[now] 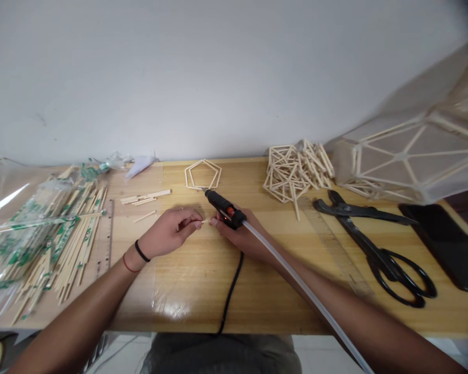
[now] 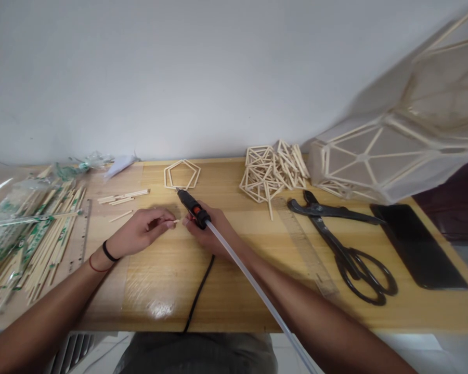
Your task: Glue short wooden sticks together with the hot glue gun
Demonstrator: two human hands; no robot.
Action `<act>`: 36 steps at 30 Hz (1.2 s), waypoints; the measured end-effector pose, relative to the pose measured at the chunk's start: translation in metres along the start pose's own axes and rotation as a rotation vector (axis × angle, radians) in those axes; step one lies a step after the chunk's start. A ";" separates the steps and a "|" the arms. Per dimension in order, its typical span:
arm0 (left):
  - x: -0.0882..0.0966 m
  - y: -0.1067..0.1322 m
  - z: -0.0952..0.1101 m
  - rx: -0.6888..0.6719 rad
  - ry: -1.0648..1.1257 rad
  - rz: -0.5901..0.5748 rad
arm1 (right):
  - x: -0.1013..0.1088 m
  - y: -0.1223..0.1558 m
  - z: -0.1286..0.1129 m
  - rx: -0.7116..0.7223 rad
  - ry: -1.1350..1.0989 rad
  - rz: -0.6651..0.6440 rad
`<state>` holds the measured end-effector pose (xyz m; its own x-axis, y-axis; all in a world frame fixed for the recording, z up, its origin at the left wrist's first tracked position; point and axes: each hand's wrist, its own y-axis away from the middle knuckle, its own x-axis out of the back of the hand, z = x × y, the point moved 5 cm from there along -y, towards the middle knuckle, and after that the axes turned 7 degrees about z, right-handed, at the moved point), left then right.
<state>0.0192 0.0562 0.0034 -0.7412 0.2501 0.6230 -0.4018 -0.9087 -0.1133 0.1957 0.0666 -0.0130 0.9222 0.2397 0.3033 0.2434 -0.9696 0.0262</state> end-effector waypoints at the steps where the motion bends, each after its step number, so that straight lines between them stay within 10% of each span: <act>1: 0.000 0.000 0.000 0.001 0.000 0.000 | 0.000 0.000 0.000 0.000 0.002 -0.001; 36: 0.000 0.001 -0.002 -0.018 -0.001 0.014 | 0.000 -0.001 0.002 0.006 0.003 -0.017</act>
<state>0.0179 0.0562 0.0021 -0.7463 0.2368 0.6221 -0.4011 -0.9059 -0.1363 0.1956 0.0670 -0.0146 0.9171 0.2561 0.3054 0.2609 -0.9650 0.0257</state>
